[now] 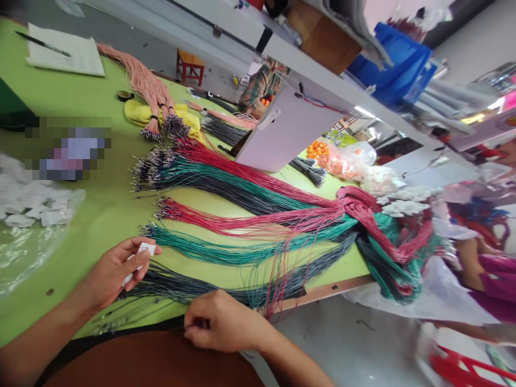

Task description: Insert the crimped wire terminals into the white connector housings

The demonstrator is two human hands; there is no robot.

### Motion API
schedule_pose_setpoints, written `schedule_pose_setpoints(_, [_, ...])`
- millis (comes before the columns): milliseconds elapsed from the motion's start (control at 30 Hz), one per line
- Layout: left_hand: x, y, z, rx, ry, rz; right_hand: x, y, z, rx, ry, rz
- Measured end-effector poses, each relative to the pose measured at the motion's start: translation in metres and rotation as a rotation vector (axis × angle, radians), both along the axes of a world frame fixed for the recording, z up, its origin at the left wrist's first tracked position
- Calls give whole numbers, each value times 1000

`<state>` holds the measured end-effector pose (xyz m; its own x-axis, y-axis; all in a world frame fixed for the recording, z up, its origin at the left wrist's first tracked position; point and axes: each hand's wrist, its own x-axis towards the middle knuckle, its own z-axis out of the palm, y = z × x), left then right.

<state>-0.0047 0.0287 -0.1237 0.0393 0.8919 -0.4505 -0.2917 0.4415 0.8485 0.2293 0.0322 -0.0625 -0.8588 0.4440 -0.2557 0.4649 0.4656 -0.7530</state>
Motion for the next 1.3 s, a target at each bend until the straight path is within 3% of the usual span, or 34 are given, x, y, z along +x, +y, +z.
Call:
schedule_pose_setpoints(133, [7,-4,-1,62,66,-97,-6,-5,44,-340,142,-26])
schedule_pose_setpoints(200, [11,-7,-2,76,68,-160,-18,-8,53,-445,189,5])
schedule_pose_setpoints(267, [15,-9,-4,68,63,-204,-30,-6,47,-433,225,-82])
schedule_pose_setpoints(400, [15,-10,-9,37,97,-284,-38,8,12,-37,148,-517])
schedule_pose_setpoints(467, [12,-10,-10,33,96,-291,-37,15,-3,78,88,-606])
schedule_pose_setpoints(633, [9,-12,-10,-8,17,-343,-34,19,-16,135,118,-648])
schedule_pose_setpoints(900, [13,-11,-13,-86,-142,-250,-32,19,-25,269,226,-650])
schedule_pose_setpoints(1133, [13,-9,-8,-100,-230,-265,-34,21,-21,191,236,-646])
schedule_pose_setpoints(1300, [14,-9,-10,-111,-216,-261,-37,28,-19,-77,201,-640])
